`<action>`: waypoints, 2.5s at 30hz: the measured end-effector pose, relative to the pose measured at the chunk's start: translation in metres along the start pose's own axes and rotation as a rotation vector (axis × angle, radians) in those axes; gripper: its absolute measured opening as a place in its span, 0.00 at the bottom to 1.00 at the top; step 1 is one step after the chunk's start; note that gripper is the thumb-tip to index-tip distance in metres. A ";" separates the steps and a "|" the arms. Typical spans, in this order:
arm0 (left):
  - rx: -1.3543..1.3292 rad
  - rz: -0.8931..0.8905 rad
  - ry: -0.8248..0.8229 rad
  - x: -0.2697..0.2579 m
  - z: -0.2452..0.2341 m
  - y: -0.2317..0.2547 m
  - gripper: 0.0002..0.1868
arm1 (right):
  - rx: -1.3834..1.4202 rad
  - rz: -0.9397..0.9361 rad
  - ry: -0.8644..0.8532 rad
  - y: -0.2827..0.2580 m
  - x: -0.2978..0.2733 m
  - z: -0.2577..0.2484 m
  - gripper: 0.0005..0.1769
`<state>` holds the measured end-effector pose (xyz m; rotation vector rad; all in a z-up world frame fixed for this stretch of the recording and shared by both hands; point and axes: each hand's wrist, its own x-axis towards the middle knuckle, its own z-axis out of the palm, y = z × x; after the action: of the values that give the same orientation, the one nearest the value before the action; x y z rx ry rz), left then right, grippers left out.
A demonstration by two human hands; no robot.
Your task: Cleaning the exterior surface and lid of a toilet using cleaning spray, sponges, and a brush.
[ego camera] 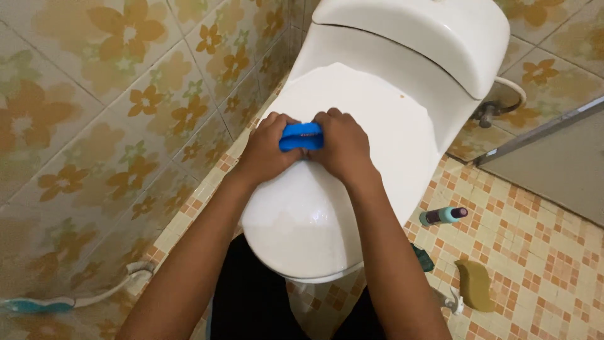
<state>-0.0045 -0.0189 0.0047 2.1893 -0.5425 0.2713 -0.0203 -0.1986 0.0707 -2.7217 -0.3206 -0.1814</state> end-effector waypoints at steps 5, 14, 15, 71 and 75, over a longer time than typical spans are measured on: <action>0.014 0.029 -0.008 0.006 0.007 0.000 0.25 | -0.028 0.010 0.034 0.008 -0.005 0.001 0.26; 0.013 0.123 -0.083 -0.042 0.019 0.053 0.28 | -0.021 0.111 -0.010 0.008 -0.092 -0.020 0.24; 0.001 0.137 -0.098 -0.048 0.021 0.061 0.28 | 0.011 0.144 0.009 0.009 -0.103 -0.023 0.23; 0.006 0.172 -0.161 -0.020 0.095 0.093 0.28 | 0.021 0.225 0.056 0.086 -0.122 -0.040 0.24; 0.039 0.145 -0.150 0.014 0.107 0.096 0.28 | 0.006 0.207 0.088 0.109 -0.097 -0.047 0.24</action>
<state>-0.0362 -0.1595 0.0096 2.2235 -0.7868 0.1967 -0.0905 -0.3342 0.0567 -2.7085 -0.0133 -0.2397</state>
